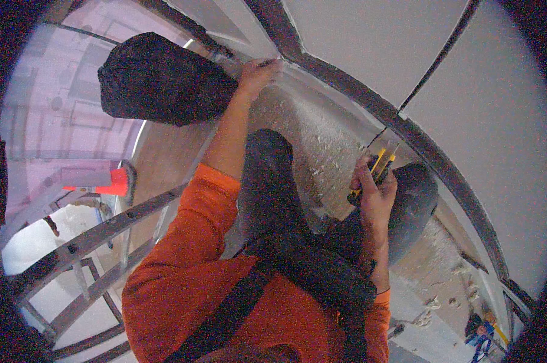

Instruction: The person uses a utility knife to score and cut along the edge of a wall panel, peeling away thin strips of material by hand.

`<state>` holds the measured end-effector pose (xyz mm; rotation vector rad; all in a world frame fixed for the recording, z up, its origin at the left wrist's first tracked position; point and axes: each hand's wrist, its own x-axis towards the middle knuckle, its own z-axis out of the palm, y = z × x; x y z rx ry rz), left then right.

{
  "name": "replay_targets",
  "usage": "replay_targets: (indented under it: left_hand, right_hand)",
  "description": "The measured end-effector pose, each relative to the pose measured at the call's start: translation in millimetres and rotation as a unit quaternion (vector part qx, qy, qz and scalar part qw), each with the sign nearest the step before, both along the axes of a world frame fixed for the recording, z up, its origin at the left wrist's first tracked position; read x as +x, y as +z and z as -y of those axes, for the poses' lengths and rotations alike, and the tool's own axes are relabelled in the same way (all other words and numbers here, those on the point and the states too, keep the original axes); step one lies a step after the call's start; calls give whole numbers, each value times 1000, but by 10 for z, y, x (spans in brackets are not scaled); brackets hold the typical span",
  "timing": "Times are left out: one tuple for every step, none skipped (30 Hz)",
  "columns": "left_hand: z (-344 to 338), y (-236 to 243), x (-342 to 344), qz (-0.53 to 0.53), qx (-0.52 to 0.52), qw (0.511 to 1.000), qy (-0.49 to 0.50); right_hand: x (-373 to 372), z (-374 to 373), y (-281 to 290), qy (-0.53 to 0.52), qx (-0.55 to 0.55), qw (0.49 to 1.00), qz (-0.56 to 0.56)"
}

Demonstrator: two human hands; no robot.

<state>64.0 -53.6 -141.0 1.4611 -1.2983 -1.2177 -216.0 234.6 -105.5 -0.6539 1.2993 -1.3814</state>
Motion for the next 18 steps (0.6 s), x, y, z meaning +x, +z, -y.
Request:
replay_targets:
  left_hand:
    - [7, -24, 27, -25, 11, 1000, 10]
    - [19, -48, 50, -51, 22, 998, 19]
    - [23, -66, 34, -87, 47, 995, 25]
    - [30, -81, 16, -123, 71, 989, 30]
    - [39, -94, -10, -159, 95, 982, 35]
    - [56, -125, -2, -177, 103, 978, 37]
    - [71, -149, 1, -195, 111, 974, 39]
    - [85, -162, 6, -212, 118, 969, 40]
    - [59, -208, -48, -220, 112, 968, 51]
    - [33, -224, -54, -227, 106, 966, 62]
    - [5, -236, -73, -233, 99, 964, 74]
    - [-106, -275, -152, -234, 123, 963, 58]
    - [-256, -263, -366, -241, 150, 958, 35]
    - [-388, -189, -538, -244, 171, 954, 14]
    - [-517, -99, -669, -214, 176, 961, -28]
    - [-646, -16, -883, -186, 180, 963, -73]
    - [-737, 21, -1015, -154, 180, 965, -112]
    - [-766, -3, -1076, -141, 160, 969, -128]
  right_hand:
    - [13, 0, 14, 4, 1, 1000, 2]
    - [26, -1, 29, 7, 2, 1000, 4]
    - [25, -2, 47, 2, 7, 1000, 4]
    - [25, -1, 70, -3, 12, 1000, 4]
    - [21, 1, 76, -8, 17, 1000, 4]
    - [18, 0, 77, -4, 18, 1000, 7]
    - [18, 3, 75, -1, 19, 1000, 10]
    - [17, 11, 79, 2, 19, 1000, 14]
    - [-5, -2, 90, -6, 29, 999, 14]
    - [13, 1, 115, -14, 39, 999, 15]
    - [39, 7, 144, -21, 48, 998, 18]
    - [54, 3, 128, -32, 49, 998, 22]
    - [13, -3, 111, -50, 50, 997, 19]
    - [-16, 4, 105, -65, 47, 997, 20]
    - [-8, 6, 115, -60, 39, 997, 32]
    - [-43, -2, 120, -61, 38, 997, 18]
    - [-53, -5, 125, -56, 36, 998, 8]
    - [-46, 10, 127, -50, 31, 998, 0]
